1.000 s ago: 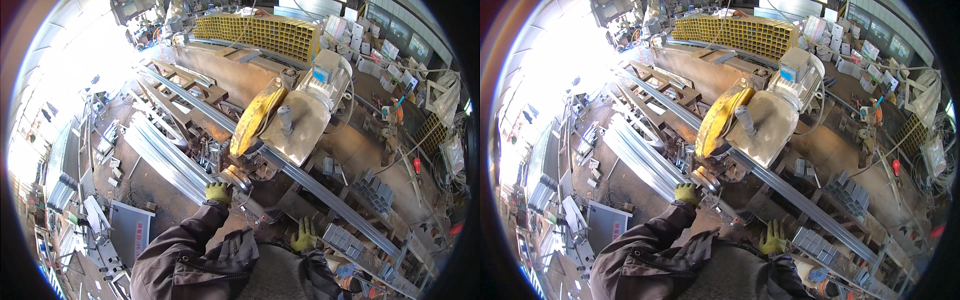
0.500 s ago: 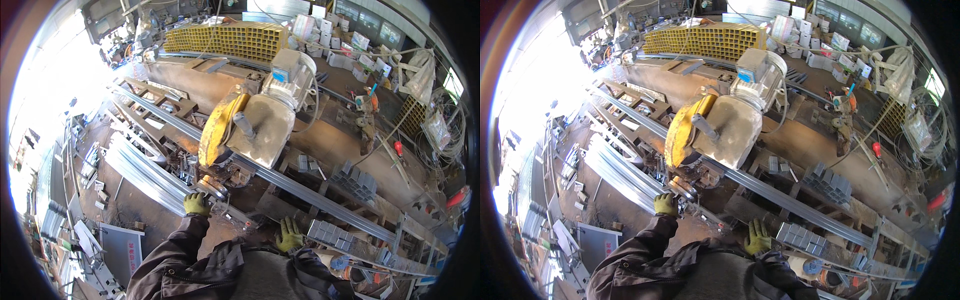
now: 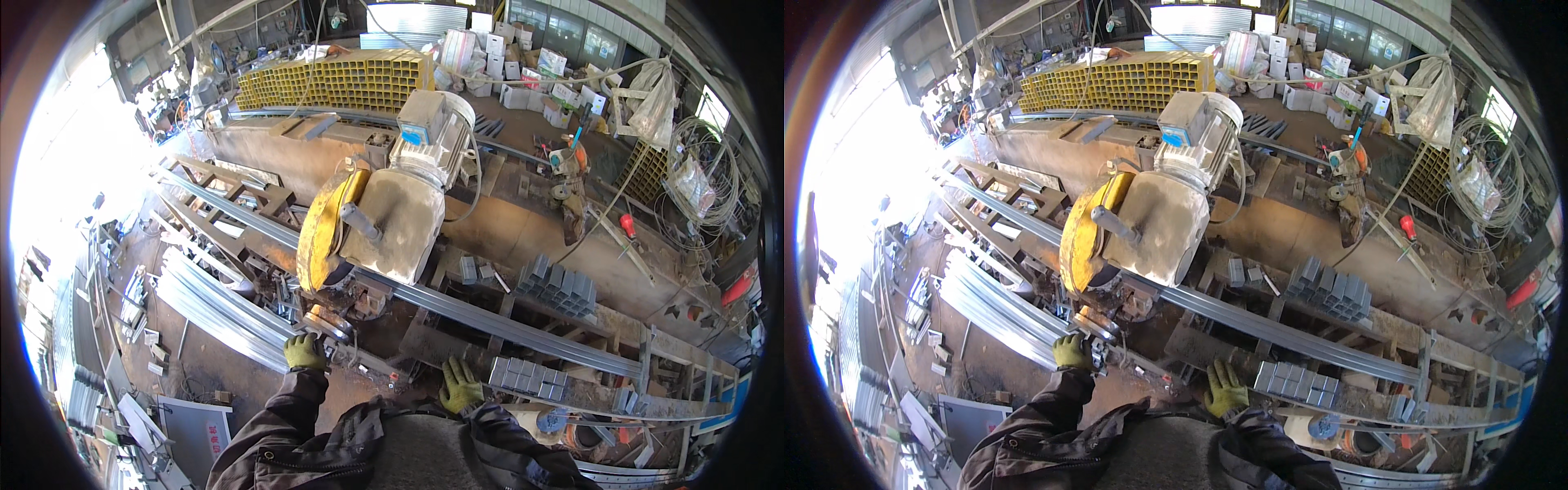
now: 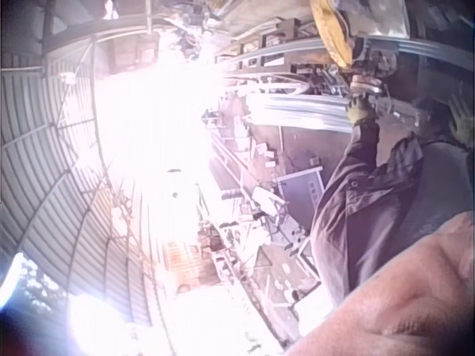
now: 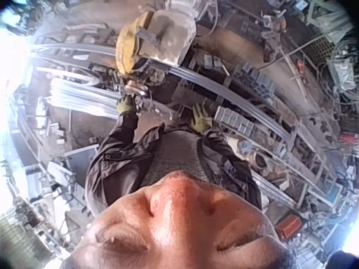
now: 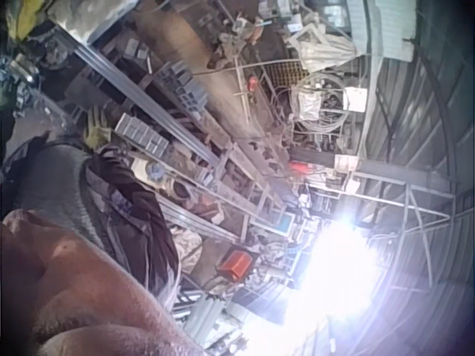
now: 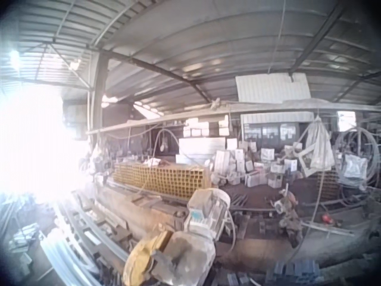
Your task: The person repeatedly picks up long metal profiles, positions them in a chop saw, cuts them, and stacks the cut pieces. The person handles the profiles by hand and operates the saw to produce multiple short segments.
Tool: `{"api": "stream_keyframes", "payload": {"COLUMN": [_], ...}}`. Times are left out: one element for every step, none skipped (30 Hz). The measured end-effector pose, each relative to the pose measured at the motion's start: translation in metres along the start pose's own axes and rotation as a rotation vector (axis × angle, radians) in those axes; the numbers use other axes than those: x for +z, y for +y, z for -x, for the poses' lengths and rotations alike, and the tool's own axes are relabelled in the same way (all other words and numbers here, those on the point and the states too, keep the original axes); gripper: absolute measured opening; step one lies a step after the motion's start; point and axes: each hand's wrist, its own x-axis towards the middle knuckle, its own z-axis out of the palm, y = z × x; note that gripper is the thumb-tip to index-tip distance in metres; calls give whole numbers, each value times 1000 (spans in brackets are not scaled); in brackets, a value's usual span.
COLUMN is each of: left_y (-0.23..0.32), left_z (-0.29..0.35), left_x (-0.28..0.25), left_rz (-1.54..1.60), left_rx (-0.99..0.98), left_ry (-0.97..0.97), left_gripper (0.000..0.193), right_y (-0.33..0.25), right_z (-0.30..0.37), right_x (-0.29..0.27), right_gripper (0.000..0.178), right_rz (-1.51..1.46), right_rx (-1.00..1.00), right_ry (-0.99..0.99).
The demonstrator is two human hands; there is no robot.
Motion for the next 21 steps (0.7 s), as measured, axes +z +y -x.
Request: {"api": "stream_keyframes", "payload": {"left_y": [0,0,0,0,0,-1,-1,-1,-1,-1,-1,-1,-2,-2,-2,-2,-2,-2,-2,-2,-1], "left_z": [0,0,0,-1,-1,-2,-2,-3,-3,-3,-3,-3,-2,-2,-1,-1,-1,-1,-1,0,-1], "left_x": [0,1,1,1,1,1,2,3,3,4,4,4,4,4,4,4,4,4,4,4,4], "left_rz": [8,4,-7,-8,-16,-36,-18,-13,-28,-18,-3,-6,-25,-1,7,3,8,1,-17,-13,1], "left_rx": [32,31,4,31,31,2,34,36,0,15,64,68,31,71,70,31,74,81,55,40,79], "left_ry": [57,65,12,58,42,-19,29,32,-25,11,86,89,28,95,101,50,124,139,92,73,152], "left_gripper": [26,26,26,26,26,26,25,25,25,24,24,23,23,23,23,23,23,23,23,22,22], "right_y": [0,0,1,1,2,2,3,4,4,4,5,5,6,6,7,7,6,6,6,6,6], "right_z": [0,0,-1,-1,0,1,2,3,3,4,4,3,3,2,2,1,0,0,-1,-1,-2], "right_x": [0,-1,-1,-1,0,0,1,1,2,3,3,3,3,3,2,1,0,-1,-1,-2,-2], "right_gripper": [88,88,88,87,87,87,86,86,86,86,86,86,86,86,86,86,86,86,86,86,86], "right_rz": [35,14,2,4,5,20,47,42,47,59,19,-15,-40,-44,-37,-23,-42,-52,-52,-48,-35], "right_rx": [22,-8,-6,36,-1,0,36,4,5,28,5,2,29,-11,-22,-11,-37,-40,-2,-47,-53], "right_ry": [-61,3,-1,-81,-6,-10,-85,-19,-25,-81,-20,-9,-64,10,18,-19,33,41,-30,55,63]}}
